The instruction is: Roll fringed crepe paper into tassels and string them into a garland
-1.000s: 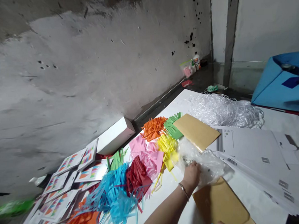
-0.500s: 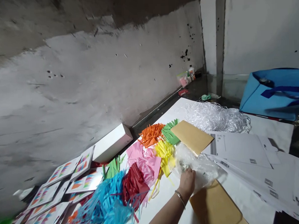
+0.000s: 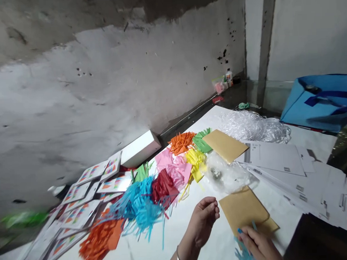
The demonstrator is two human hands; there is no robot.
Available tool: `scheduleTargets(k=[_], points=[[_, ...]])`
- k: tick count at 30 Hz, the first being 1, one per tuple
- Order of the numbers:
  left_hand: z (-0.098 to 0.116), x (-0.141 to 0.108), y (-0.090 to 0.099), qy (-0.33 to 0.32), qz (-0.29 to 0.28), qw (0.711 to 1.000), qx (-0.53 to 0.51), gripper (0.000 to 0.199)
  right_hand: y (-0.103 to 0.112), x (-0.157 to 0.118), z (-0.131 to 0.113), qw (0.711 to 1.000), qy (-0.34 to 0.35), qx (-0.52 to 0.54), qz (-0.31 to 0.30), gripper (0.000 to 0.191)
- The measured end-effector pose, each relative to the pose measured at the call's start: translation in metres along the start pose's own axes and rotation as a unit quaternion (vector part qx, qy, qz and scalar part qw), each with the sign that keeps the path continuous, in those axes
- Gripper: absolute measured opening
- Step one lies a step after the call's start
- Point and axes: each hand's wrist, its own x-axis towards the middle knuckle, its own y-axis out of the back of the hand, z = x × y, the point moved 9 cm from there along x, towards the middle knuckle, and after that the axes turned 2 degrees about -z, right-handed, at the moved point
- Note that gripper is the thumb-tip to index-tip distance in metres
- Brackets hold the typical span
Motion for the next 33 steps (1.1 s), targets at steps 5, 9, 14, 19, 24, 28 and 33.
scheduleTargets(k=[5,9,14,19,24,28,33], points=[[-0.001,-0.069,0.013,-0.044,-0.001,0.998,-0.039,0.037,-0.037,-0.018,-0.041,0.995,0.064,-0.037,-0.074,0.047],[-0.010,-0.106,0.036,-0.066,0.015,0.996,-0.061,0.037,-0.069,-0.039,-0.072,0.985,0.099,-0.082,-0.119,0.046],[-0.011,-0.144,0.067,-0.088,0.044,0.994,-0.051,0.038,-0.097,-0.059,-0.089,0.970,0.130,-0.123,-0.165,0.043],[-0.010,-0.179,0.083,-0.131,0.066,0.988,0.040,0.037,-0.122,-0.081,-0.107,0.949,0.223,-0.114,-0.190,0.034],[0.002,-0.213,0.080,-0.206,0.053,0.976,0.053,0.028,-0.156,-0.115,-0.122,0.903,0.325,-0.084,-0.270,0.026],[0.005,-0.227,0.089,-0.195,0.096,0.976,-0.006,0.026,-0.152,-0.125,-0.130,0.907,0.337,-0.086,-0.237,0.019],[0.013,-0.237,0.089,-0.214,0.083,0.973,-0.023,0.027,-0.163,-0.143,-0.137,0.872,0.349,-0.169,-0.300,0.024]])
